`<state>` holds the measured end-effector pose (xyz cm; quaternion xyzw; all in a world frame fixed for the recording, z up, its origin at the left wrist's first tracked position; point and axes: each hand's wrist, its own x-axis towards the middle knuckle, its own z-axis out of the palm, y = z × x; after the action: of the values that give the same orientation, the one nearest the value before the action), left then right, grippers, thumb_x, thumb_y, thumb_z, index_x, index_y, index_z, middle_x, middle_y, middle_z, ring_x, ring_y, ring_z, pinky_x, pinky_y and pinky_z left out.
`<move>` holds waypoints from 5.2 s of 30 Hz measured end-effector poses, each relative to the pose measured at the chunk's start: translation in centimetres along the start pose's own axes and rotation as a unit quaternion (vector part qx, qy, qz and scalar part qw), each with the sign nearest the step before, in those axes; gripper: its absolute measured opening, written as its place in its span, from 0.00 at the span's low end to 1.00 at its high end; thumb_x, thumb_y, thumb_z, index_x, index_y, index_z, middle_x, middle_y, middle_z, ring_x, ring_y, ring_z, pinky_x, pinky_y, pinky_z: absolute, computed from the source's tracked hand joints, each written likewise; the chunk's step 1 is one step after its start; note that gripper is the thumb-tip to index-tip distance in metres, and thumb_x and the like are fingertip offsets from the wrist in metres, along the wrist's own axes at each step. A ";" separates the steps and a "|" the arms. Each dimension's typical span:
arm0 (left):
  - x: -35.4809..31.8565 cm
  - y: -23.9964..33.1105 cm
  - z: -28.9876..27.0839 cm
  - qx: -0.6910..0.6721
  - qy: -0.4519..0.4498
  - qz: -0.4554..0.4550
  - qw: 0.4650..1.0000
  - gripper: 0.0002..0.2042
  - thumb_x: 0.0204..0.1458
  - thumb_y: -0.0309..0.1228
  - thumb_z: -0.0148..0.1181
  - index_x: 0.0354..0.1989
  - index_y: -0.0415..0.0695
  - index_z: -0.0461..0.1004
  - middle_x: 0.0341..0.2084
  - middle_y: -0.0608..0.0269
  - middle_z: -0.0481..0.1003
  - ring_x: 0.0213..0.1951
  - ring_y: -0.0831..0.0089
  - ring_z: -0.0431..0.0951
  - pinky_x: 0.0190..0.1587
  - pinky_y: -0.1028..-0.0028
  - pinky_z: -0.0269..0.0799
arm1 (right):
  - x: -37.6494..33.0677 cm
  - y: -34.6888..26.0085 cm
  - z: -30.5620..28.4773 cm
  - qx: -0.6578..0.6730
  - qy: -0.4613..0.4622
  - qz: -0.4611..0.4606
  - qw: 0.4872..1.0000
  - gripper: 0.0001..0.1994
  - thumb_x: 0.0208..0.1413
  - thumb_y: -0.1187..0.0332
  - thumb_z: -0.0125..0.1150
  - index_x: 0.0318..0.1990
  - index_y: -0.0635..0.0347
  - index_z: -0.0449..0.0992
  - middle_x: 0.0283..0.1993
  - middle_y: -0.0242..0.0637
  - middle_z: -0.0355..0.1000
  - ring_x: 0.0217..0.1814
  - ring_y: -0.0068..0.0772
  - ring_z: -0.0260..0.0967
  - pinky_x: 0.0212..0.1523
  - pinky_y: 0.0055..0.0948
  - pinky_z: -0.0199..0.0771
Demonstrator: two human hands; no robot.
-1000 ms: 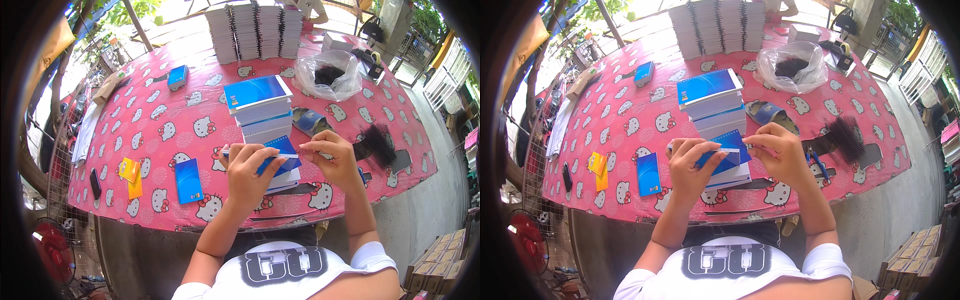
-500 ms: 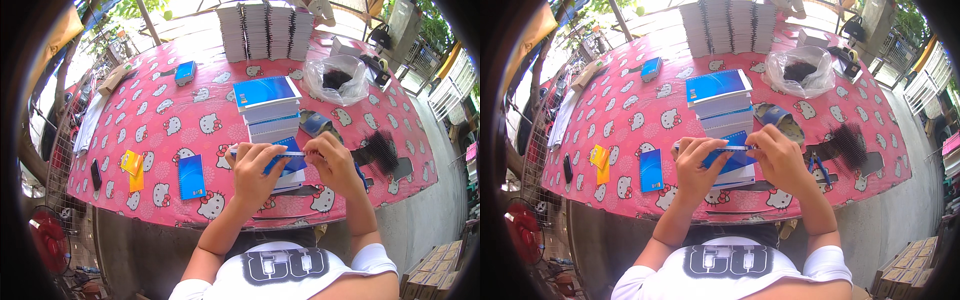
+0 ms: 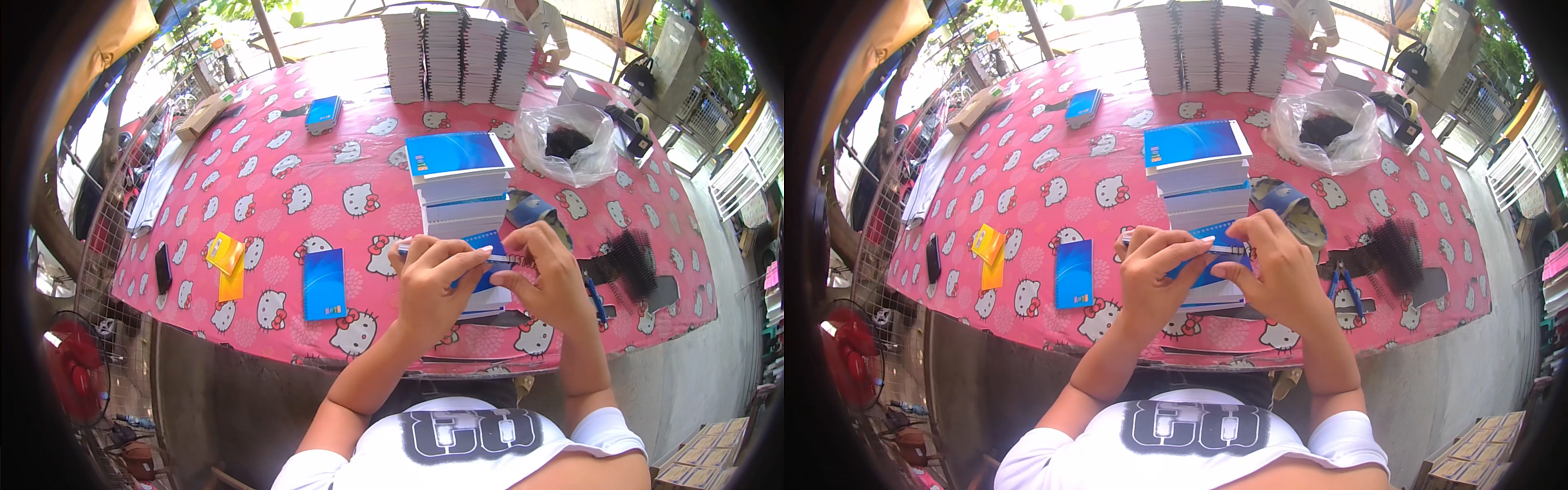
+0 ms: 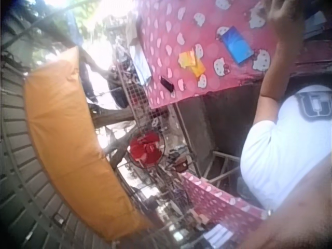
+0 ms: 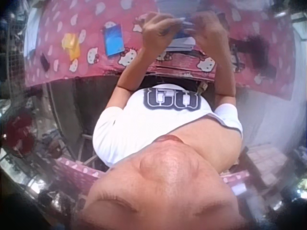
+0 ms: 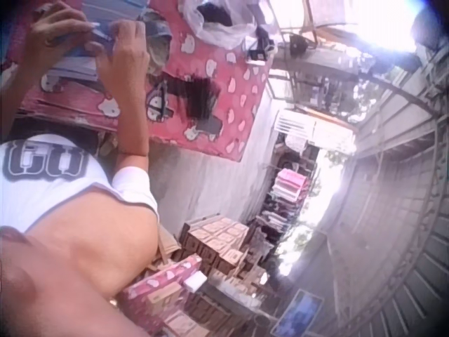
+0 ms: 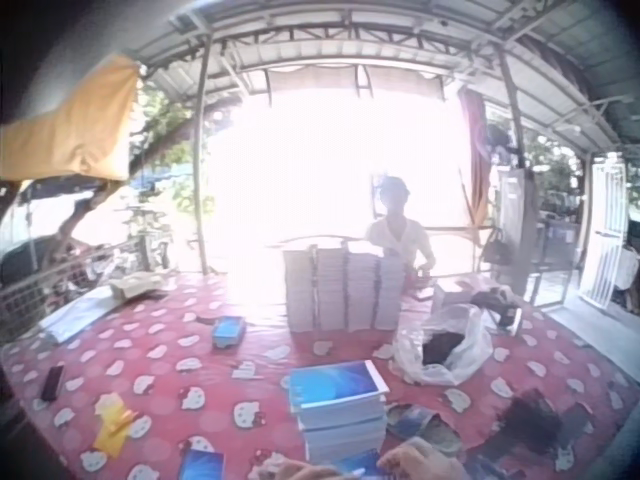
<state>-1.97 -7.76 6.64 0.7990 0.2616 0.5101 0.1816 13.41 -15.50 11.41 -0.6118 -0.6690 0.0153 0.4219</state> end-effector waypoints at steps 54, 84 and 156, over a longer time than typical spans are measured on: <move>0.4 -2.0 -0.4 -0.172 -0.037 -0.138 0.975 0.14 0.40 0.23 0.72 0.37 0.42 0.77 0.36 0.64 0.75 0.37 0.77 0.77 0.37 0.77 0.73 | 2.7 9.9 -2.9 0.078 -0.145 0.126 0.978 0.12 0.40 0.81 0.64 0.35 0.64 0.75 0.32 0.32 0.74 0.39 0.20 0.72 0.37 0.27 0.74; -1.1 -3.9 -0.8 -0.449 0.026 -0.230 0.863 0.16 0.42 0.11 0.60 0.41 0.34 0.79 0.33 0.56 0.80 0.32 0.75 0.78 0.33 0.76 0.74 | 6.4 8.0 9.6 -0.075 -0.212 -0.047 0.973 0.26 0.58 0.52 0.55 0.56 0.63 0.69 0.49 0.53 0.71 0.51 0.51 0.70 0.51 0.42 0.70; -1.8 -12.4 -11.6 0.328 -0.150 -0.093 0.928 0.28 0.53 0.51 0.57 0.59 0.50 0.67 0.46 0.53 0.74 0.51 0.59 0.70 0.58 0.48 0.55 | -4.2 -2.4 3.5 -0.151 -0.118 -0.164 0.968 0.23 0.41 0.73 0.64 0.50 0.53 0.74 0.54 0.43 0.63 0.55 0.44 0.62 0.53 0.41 0.63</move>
<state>-15.99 1.35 3.21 0.8534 0.4569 0.2510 -0.0067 8.99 -17.87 8.22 -0.5441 -0.7999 -0.0831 0.2392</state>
